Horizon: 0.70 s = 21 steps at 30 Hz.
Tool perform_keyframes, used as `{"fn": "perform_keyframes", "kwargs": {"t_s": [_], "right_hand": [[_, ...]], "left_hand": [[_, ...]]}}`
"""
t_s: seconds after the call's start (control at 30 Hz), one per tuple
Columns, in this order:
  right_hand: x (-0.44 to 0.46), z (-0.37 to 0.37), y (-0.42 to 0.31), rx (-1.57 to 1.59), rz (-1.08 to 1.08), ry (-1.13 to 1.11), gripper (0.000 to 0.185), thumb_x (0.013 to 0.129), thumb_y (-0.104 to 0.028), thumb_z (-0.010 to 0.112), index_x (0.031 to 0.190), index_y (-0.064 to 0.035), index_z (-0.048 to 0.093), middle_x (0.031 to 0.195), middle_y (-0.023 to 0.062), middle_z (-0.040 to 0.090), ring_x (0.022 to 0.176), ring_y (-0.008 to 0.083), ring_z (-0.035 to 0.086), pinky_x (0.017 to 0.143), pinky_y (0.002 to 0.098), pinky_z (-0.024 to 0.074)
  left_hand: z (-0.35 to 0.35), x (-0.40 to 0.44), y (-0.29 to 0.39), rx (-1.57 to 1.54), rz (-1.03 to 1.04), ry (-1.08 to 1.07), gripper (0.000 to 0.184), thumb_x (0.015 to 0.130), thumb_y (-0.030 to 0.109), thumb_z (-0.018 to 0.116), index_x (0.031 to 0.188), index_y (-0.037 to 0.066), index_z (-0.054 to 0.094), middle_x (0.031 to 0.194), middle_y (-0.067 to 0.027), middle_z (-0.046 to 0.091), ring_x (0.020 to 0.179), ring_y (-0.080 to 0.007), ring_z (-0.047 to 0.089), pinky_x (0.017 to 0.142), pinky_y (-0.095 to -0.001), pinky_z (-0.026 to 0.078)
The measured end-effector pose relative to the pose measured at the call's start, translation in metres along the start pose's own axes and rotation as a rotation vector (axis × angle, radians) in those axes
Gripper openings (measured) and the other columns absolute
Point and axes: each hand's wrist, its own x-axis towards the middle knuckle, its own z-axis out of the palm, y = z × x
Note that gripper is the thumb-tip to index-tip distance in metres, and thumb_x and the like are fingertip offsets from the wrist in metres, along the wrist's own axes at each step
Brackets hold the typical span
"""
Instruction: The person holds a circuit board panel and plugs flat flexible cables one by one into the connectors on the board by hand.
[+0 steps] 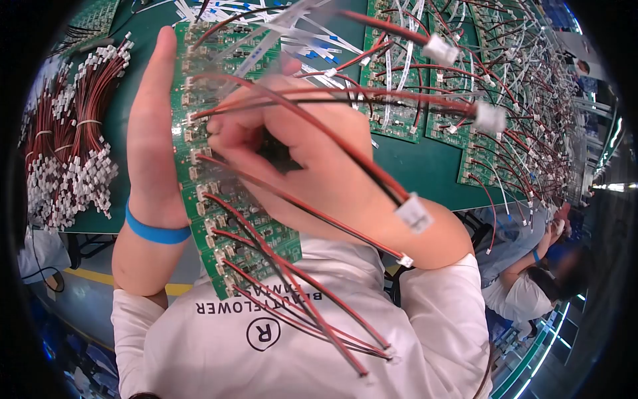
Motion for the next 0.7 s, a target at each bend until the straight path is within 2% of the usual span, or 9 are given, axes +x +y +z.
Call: {"fn": "perform_keyframes", "kwargs": {"t_s": [0.07,0.23,0.37,0.5,0.7], "right_hand": [[0.000,-0.008,-0.002,-0.042,0.014,-0.075,0.031,0.067,0.016,0.069,0.093,0.0055,0.055,0.104,0.0159,0.058,0.087,0.0169,0.059,0.069,0.0237,0.0473],[0.004,-0.012,-0.005,-0.054,0.074,-0.105,0.045,0.065,0.014,0.071,0.106,0.0062,0.055,0.106,0.0155,0.058,0.084,0.0141,0.056,0.065,0.0220,0.0450],[0.008,-0.017,-0.007,-0.085,0.112,-0.135,0.040,0.065,0.011,0.073,0.102,0.0067,0.059,0.102,0.0138,0.060,0.083,0.0153,0.056,0.065,0.0222,0.0453],[0.009,-0.013,-0.006,-0.089,0.035,-0.111,0.030,0.065,0.008,0.074,0.092,0.0072,0.061,0.087,0.0115,0.062,0.081,0.0187,0.057,0.066,0.0237,0.0459],[0.012,-0.012,-0.002,-0.211,-0.123,-0.109,0.021,0.065,0.010,0.071,0.083,0.0067,0.060,0.081,0.0120,0.061,0.073,0.0214,0.057,0.068,0.0266,0.0470]], "left_hand": [[-0.022,0.002,0.001,0.048,0.034,-0.105,0.066,0.093,0.053,0.028,0.101,-0.004,0.059,0.077,-0.0117,0.062,0.066,-0.0197,0.058,0.065,-0.0290,0.050],[-0.026,0.005,-0.005,0.160,0.200,-0.236,0.068,0.093,0.054,0.025,0.096,-0.004,0.061,0.076,-0.0132,0.063,0.066,-0.0202,0.058,0.064,-0.0299,0.050],[-0.058,0.019,-0.013,0.267,0.308,-0.250,0.066,0.094,0.053,0.025,0.098,-0.004,0.060,0.081,-0.0140,0.064,0.069,-0.0213,0.060,0.066,-0.0314,0.051],[-0.049,0.015,-0.008,0.161,0.220,-0.224,0.065,0.094,0.052,0.026,0.100,-0.003,0.059,0.084,-0.0143,0.064,0.071,-0.0217,0.060,0.067,-0.0318,0.051],[-0.043,0.013,-0.004,0.020,0.121,-0.200,0.063,0.094,0.051,0.027,0.102,-0.003,0.059,0.087,-0.0147,0.064,0.073,-0.0223,0.061,0.068,-0.0324,0.052]]}}
